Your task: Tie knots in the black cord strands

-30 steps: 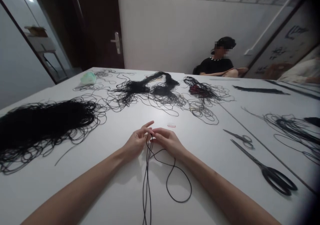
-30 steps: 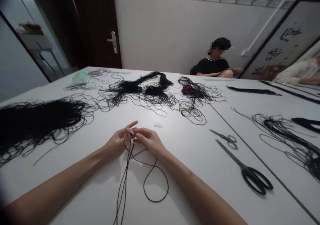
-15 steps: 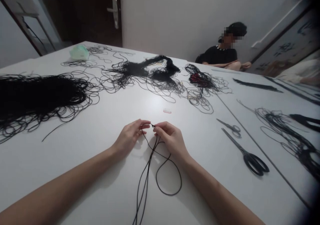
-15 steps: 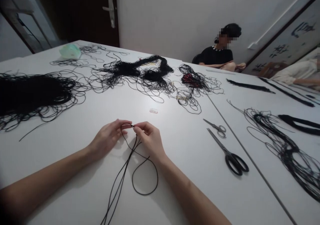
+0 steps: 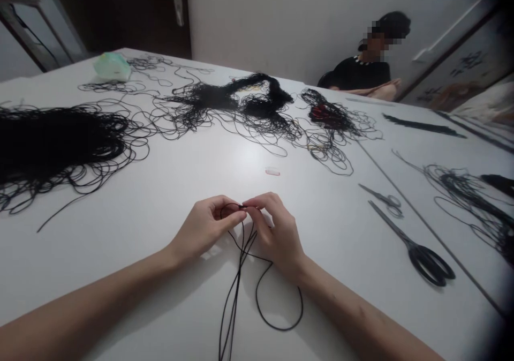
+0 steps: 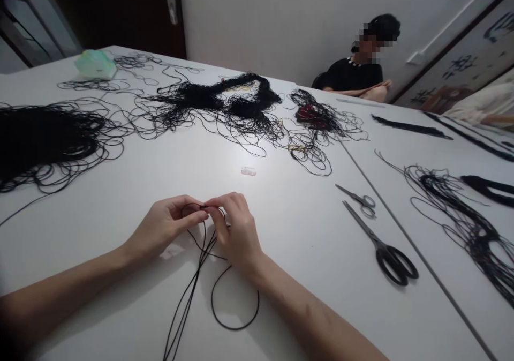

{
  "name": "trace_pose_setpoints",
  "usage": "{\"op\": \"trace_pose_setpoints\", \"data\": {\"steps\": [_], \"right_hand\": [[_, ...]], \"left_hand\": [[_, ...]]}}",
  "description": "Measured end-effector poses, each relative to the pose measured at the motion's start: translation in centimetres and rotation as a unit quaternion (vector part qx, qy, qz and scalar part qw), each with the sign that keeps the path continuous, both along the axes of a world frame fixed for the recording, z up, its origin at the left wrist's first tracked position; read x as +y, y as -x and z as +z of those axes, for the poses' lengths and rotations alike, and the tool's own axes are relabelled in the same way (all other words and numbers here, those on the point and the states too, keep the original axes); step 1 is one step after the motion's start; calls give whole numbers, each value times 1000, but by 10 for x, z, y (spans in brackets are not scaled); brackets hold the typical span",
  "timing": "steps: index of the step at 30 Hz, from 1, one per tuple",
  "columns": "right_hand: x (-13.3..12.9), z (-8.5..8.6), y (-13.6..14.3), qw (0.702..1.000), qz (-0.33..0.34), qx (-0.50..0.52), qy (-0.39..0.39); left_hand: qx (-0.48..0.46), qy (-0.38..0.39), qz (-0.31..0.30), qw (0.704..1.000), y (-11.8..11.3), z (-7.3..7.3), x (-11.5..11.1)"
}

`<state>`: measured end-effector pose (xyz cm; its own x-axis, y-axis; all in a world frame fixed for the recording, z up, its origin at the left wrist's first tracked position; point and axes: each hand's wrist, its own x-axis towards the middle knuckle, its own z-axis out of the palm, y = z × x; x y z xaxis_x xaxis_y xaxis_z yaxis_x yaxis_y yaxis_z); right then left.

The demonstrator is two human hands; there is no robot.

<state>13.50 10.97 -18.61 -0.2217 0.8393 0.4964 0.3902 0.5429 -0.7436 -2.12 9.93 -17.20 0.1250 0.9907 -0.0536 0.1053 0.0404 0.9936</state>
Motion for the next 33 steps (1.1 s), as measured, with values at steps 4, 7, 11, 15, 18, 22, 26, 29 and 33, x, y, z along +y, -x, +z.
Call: {"op": "trace_pose_setpoints", "data": {"steps": [4,7,11,15,18,22,26,29,33], "right_hand": [[-1,-1,0,998,-11,-22,-58],[-2,0,0,995,-24,-31,-95],[-8,1,2,988,-33,-61,-138],[-10,-3,5,982,-24,-124,-140],[-7,-6,6,981,-28,-143,-132],[-6,-6,5,979,-13,-161,-122],[-7,-4,5,978,6,-175,-110],[-7,-4,5,979,20,-177,-100],[-6,-4,6,980,55,-173,-81]], "left_hand": [[1,1,-24,1000,1,-1,1],[-9,-2,-20,1000,2,-2,1],[-29,-6,9,1000,2,-5,1],[-40,-5,17,999,1,-6,1],[-40,-4,17,999,1,-5,0],[-36,-6,18,999,0,-2,0],[-30,-10,21,999,1,-2,0],[-29,-12,23,999,2,-3,0],[-27,-15,27,999,2,-3,0]]}}
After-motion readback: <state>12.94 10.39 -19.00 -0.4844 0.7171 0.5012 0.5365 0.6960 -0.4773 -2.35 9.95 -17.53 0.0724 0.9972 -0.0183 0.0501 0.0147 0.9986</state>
